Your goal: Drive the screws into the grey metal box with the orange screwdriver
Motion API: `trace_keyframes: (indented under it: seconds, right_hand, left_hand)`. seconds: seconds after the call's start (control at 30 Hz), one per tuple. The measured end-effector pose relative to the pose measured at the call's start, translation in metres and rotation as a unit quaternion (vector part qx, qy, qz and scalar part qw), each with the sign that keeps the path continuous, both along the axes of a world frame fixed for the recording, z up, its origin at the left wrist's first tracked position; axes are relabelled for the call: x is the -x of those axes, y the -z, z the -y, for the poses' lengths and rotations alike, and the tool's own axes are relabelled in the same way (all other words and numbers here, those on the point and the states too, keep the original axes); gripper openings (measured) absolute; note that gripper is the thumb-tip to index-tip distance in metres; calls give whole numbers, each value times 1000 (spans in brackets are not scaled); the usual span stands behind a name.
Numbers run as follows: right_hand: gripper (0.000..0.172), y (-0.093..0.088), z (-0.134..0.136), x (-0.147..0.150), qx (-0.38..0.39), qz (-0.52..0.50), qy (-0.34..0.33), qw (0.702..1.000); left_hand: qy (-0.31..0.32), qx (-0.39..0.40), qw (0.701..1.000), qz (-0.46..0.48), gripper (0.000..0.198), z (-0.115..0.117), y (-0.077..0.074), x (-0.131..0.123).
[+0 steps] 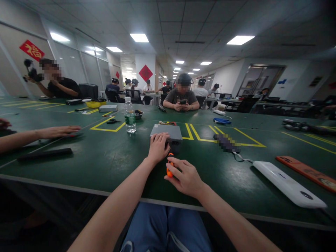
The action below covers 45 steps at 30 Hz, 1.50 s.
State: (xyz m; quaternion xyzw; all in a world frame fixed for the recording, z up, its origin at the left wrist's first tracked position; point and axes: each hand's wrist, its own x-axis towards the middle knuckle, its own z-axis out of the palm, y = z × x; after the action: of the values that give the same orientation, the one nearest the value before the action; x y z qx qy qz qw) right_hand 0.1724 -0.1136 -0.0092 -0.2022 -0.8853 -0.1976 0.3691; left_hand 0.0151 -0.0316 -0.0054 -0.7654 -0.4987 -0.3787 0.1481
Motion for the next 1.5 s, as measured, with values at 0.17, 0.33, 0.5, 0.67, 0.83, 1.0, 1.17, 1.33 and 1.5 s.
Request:
trace_keyframes:
  seconds: [0.17,0.33,0.5,0.67,0.83,1.0,1.17,1.33,1.5]
  right_hand:
    - [23,6,-3,0,16,-16,1,1000]
    - [33,0,0,1,27,25,-5,999]
    - [27,0,1,-1,-3,5,5,1000]
    - [21,5,-2,-1,9,-12,9,1000]
    - [27,-1,2,-1,11,47,3,999]
    - [27,-3,2,-1,-9,34,-5,999]
    - [14,5,-1,-2,-23,-2,11,1000]
    - [23,2,0,0,-27,64,12,997]
    - [30,-2,2,1,-43,67,20,997]
  left_hand:
    - [0,4,1000,5,32,0,0,0]
    - [-1,7,1000,6,33,-1,0,0]
    - [3,4,1000,7,33,-1,0,0]
    - [2,-2,1000,7,32,-1,1,1]
    - [3,-7,1000,8,31,-2,2,1]
    - [3,-5,1000,11,32,-3,3,1]
    - [0,-2,1000,12,32,-3,4,1]
    - [-4,4,1000,11,33,-4,3,1]
    - [-2,5,1000,13,33,-3,2,1]
